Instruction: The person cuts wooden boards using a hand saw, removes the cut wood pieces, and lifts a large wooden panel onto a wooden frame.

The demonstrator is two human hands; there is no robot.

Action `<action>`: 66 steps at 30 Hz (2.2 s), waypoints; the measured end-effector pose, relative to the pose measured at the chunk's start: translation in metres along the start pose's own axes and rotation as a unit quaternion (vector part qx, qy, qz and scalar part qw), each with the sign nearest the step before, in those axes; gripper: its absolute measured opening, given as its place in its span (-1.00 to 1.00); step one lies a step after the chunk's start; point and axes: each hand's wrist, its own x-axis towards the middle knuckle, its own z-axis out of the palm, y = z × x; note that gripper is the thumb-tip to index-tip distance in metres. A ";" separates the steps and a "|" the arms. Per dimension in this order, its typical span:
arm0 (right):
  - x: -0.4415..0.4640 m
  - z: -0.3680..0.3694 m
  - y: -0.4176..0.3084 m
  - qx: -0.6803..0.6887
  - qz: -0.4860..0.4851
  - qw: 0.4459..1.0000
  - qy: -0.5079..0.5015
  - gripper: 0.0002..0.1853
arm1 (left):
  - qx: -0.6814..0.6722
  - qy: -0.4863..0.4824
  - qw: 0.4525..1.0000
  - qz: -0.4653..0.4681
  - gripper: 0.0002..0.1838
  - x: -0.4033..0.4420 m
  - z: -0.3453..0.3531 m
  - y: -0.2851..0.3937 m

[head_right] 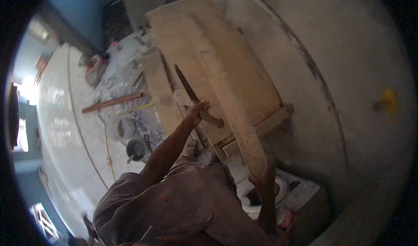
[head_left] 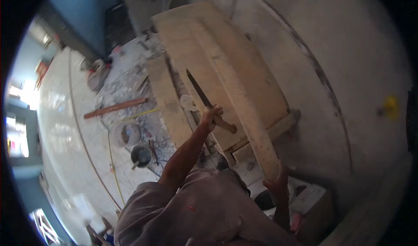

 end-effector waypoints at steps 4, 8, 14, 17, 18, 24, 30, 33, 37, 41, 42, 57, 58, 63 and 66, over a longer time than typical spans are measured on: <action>-0.040 0.003 0.028 -0.049 -0.119 0.989 0.076 -0.10 | -0.064 -0.080 0.992 -0.078 -0.61 0.028 0.021 -0.013; -0.064 0.004 0.027 -0.080 0.015 0.996 -0.020 -0.09 | -0.109 -0.150 0.978 -0.099 -0.68 0.004 0.057 -0.002; -0.075 0.074 0.092 -0.056 0.048 0.997 -0.012 0.03 | -0.077 -0.119 0.988 -0.069 -0.65 -0.027 0.075 -0.008; -0.067 0.126 0.139 -0.115 0.040 0.993 0.012 0.07 | 0.020 -0.104 0.991 -0.084 -0.70 -0.056 0.095 -0.003; -0.063 0.135 0.148 -0.151 0.054 0.987 0.012 0.08 | 0.022 -0.097 0.991 -0.085 -0.70 -0.063 0.097 -0.002; 0.048 0.004 0.055 0.216 -0.080 0.967 0.108 -0.12 | 0.344 -0.232 0.907 0.067 -0.73 -0.116 0.140 -0.003; 0.099 -0.117 -0.076 0.381 -0.247 0.890 0.051 -0.19 | 0.293 -0.245 0.922 -0.067 -0.67 -0.120 0.145 -0.071; 0.119 -0.110 -0.088 0.313 -0.297 0.890 0.144 -0.27 | 0.283 -0.313 0.906 0.015 -0.67 -0.127 0.140 -0.095; 0.103 -0.106 -0.050 0.323 -0.175 0.917 0.158 -0.38 | 0.338 -0.280 0.898 -0.044 -0.60 -0.132 0.150 -0.100; 0.082 -0.086 0.007 0.426 -0.121 0.882 0.165 -0.43 | 0.403 -0.302 0.860 0.080 -0.53 -0.120 0.124 -0.122; 0.077 -0.086 0.017 0.403 -0.116 0.884 0.208 -0.43 | 0.378 -0.290 0.878 0.056 -0.54 -0.113 0.112 -0.131; 0.013 0.016 0.368 0.249 0.161 0.920 0.256 -0.60 | 0.151 0.124 0.971 0.138 -0.40 -0.151 -0.017 -0.016; 0.013 0.025 0.394 0.217 0.152 0.935 0.234 -0.60 | 0.062 0.156 0.975 0.146 -0.38 -0.156 -0.019 -0.013; 0.017 0.033 0.405 0.406 0.252 0.849 0.225 -0.51 | 0.018 0.248 0.959 0.135 -0.45 -0.177 -0.066 -0.028; 0.005 0.060 0.459 0.584 0.231 0.741 0.235 -0.47 | 0.005 0.312 0.942 0.123 -0.59 -0.189 -0.085 -0.043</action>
